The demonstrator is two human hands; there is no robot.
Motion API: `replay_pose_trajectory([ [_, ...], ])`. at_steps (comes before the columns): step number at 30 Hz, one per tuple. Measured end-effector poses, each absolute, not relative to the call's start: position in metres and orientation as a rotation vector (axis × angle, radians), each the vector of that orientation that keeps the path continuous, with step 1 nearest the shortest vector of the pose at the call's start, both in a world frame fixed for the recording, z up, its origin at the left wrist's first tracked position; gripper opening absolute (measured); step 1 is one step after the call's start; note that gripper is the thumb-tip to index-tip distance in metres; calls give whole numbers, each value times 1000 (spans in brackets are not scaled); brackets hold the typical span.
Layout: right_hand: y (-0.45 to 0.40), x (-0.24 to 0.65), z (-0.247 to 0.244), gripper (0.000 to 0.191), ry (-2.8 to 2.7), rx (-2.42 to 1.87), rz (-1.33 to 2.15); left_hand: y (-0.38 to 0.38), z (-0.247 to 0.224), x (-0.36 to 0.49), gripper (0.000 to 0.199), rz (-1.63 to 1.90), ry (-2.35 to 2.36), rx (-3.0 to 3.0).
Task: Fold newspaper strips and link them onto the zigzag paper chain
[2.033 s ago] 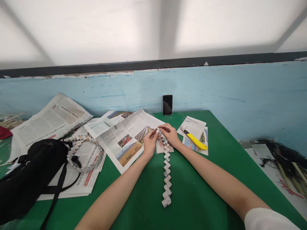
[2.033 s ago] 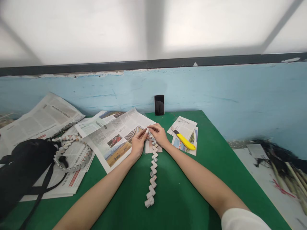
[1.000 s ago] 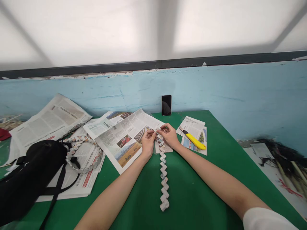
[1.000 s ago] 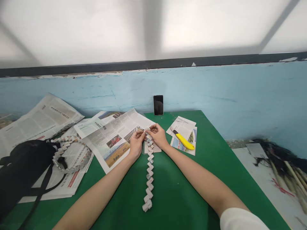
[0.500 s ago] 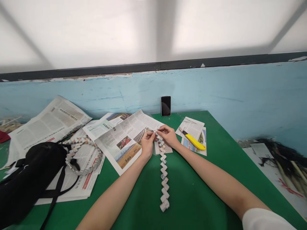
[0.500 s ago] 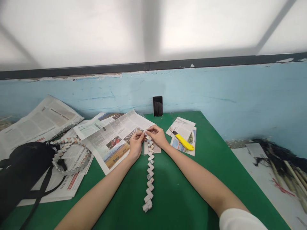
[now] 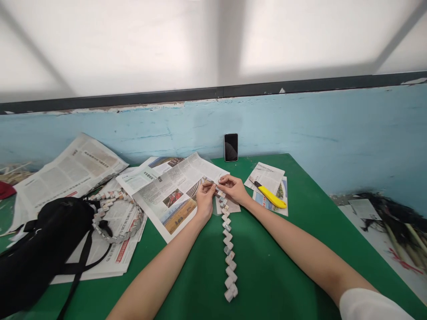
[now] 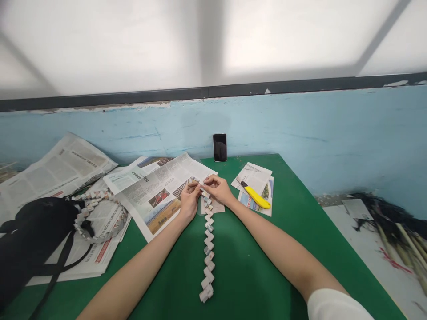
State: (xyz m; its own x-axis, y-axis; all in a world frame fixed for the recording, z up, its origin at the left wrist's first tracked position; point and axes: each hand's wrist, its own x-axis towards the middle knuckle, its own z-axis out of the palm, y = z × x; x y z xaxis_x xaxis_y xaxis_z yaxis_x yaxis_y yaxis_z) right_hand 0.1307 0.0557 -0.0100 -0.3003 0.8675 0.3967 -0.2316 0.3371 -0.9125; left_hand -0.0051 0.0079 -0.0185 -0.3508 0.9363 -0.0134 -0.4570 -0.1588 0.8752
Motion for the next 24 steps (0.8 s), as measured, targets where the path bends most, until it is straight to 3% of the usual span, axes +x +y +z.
replay_pose_trajectory([
  [4,59,133,-9,29,-1438,-611,1294,6,-13,-6,52,1628,986,700],
  [24,63,135,-12,30,-1360,-620,1515,8,-16,-7,46,1604,989,677],
])
